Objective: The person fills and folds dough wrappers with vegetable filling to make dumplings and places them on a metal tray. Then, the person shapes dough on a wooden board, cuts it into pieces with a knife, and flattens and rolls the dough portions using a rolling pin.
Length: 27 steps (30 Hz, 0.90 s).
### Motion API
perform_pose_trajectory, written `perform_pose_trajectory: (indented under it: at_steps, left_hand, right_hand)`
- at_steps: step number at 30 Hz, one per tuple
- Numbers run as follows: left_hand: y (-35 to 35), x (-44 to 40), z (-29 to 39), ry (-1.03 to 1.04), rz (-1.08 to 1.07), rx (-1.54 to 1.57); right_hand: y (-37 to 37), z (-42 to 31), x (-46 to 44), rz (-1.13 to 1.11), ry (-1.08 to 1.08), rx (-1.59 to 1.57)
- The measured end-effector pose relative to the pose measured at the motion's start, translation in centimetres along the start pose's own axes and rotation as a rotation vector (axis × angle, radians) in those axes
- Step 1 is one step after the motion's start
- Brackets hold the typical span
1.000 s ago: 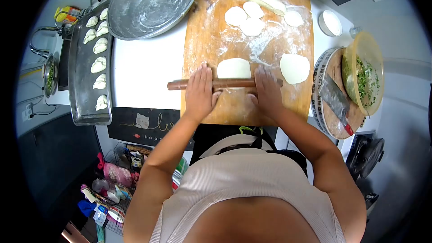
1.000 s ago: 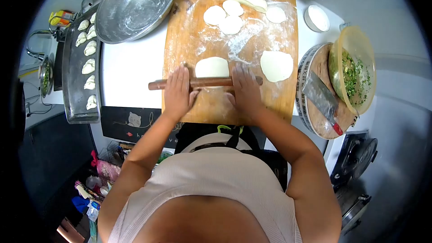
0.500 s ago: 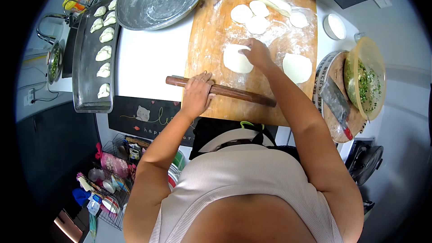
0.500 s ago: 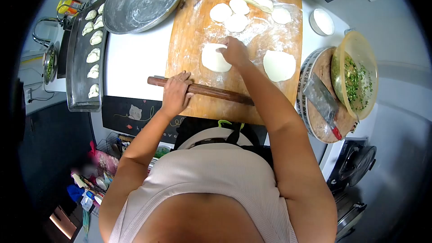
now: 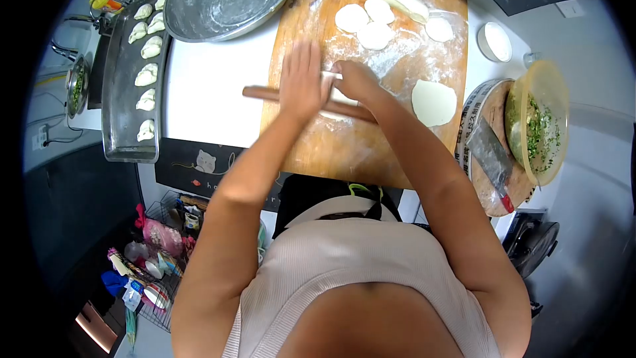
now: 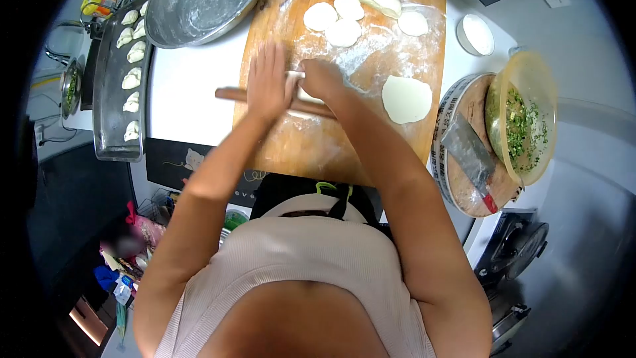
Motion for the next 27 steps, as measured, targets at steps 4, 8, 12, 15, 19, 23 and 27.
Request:
perform_pose_trajectory:
  at_steps: [4,8,12,15,19,23,27]
  left_hand:
    - [-0.6,10.4,0.8,0.069,-0.197,0.008]
    - [0.1,7.7,0.8,0.035,-0.177,-0.042]
    - [2.3,-1.2,0.2,-0.015,0.006,-0.032]
    - [1.0,-1.2,0.9,-0.041,0.023,0.058]
    - [-0.6,9.9,1.6,0.066,-0.159,0.067]
    - [-0.4,9.4,1.6,0.036,-0.141,0.088]
    - [1.5,0.6,1.4,-0.002,-0.022,-0.05]
  right_hand:
    - [0.8,3.8,0.1,0.054,0.158,-0.36]
    - [-0.9,4.5,1.2,-0.209,0.032,-0.282]
    - [-1.9,1.4,1.1,-0.115,-0.071,-0.122]
    - [-0.5,2.2,-0.7,-0.104,-0.069,-0.079]
    - [0.6,5.2,0.0,0.088,0.04,-0.22]
    - [-2.4,5.5,2.1,-0.355,0.078,-0.208]
    - [-2.1,4.7,1.5,-0.171,-0.105,0.01]
Point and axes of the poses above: each hand's wrist, its own x-axis away from the middle knuckle, its own y-axis out of the palm, z = x × y, the point moved 2 cm from there along -x, towards the middle knuckle, and after that the axes turned 5 degrees about -z, right-handed, at the moved point
